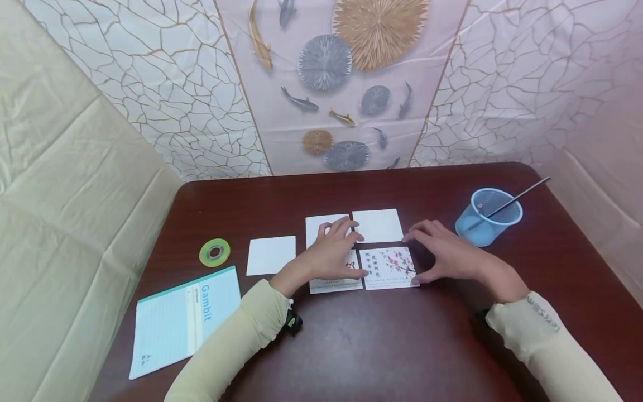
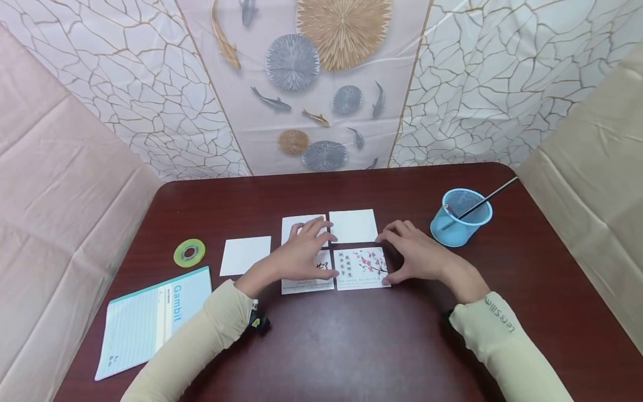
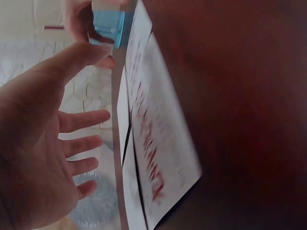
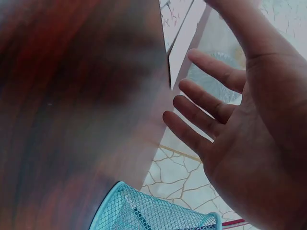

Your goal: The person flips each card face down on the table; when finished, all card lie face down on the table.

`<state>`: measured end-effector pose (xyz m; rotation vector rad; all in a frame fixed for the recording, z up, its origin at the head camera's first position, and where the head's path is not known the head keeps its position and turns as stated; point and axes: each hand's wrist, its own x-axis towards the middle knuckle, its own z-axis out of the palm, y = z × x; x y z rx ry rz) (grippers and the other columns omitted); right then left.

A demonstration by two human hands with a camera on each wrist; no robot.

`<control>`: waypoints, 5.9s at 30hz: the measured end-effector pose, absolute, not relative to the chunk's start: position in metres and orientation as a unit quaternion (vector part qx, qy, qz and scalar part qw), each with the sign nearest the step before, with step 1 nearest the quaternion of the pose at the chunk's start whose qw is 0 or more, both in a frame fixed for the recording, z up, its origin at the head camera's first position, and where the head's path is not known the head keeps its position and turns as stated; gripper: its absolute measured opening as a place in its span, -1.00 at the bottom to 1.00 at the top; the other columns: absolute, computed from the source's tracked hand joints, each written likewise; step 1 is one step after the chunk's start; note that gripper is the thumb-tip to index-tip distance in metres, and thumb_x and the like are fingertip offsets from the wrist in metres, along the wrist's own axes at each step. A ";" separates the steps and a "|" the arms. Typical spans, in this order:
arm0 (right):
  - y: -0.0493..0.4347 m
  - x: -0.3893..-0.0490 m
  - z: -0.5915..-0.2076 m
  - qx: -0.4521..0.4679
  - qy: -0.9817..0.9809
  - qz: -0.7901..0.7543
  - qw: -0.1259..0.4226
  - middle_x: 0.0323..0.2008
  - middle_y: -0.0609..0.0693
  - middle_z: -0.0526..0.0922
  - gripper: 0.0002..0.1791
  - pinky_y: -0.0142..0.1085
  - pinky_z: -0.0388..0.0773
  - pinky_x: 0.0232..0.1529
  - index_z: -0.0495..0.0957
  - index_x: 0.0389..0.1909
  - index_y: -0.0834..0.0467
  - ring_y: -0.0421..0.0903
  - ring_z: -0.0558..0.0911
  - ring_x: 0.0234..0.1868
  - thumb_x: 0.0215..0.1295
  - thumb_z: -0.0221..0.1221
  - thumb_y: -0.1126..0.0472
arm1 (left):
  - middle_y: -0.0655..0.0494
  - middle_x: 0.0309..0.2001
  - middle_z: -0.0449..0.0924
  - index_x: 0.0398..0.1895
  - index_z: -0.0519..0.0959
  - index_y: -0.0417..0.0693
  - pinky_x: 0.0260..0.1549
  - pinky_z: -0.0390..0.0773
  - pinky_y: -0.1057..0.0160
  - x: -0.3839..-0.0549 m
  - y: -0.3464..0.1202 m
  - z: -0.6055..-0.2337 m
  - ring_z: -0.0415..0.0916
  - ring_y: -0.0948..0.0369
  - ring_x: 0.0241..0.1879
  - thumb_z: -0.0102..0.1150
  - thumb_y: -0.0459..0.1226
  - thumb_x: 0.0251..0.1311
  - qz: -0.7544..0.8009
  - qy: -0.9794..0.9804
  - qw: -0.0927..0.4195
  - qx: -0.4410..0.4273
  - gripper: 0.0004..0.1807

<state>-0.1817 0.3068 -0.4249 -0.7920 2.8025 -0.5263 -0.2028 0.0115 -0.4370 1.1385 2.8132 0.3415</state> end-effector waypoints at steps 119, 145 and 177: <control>0.312 -0.179 -0.436 -0.277 0.932 -0.203 0.117 0.27 0.04 0.33 -0.09 0.05 0.40 0.13 0.44 0.19 0.03 -0.01 0.25 0.22 -0.23 0.54 -0.20 | -0.03 0.39 0.10 0.23 0.28 -0.14 0.14 0.10 -0.03 -0.186 0.026 -0.457 -0.05 0.08 0.38 0.46 0.19 -0.21 0.222 0.909 0.048 0.351 -0.02; 0.217 -0.175 -0.431 -0.357 0.926 -0.119 0.020 0.23 0.12 0.38 -0.13 0.02 0.27 0.20 0.44 0.26 0.09 0.05 0.30 0.22 -0.01 0.37 -0.31 | -0.10 0.35 0.19 0.20 0.49 -0.09 0.20 0.00 -0.21 -0.166 -0.067 -0.446 -0.04 -0.04 0.40 0.47 0.29 -0.24 0.119 0.945 0.008 0.304 -0.03; 0.192 -0.170 -0.448 -0.384 0.900 -0.202 0.043 0.22 0.20 0.33 -0.16 0.06 0.24 0.15 0.44 0.09 0.24 0.10 0.27 0.19 -0.21 0.54 -0.06 | 0.02 0.24 0.29 0.26 0.43 -0.11 0.17 0.13 -0.07 -0.158 -0.052 -0.442 0.16 0.09 0.22 0.44 0.27 -0.18 0.077 0.941 0.068 0.322 -0.02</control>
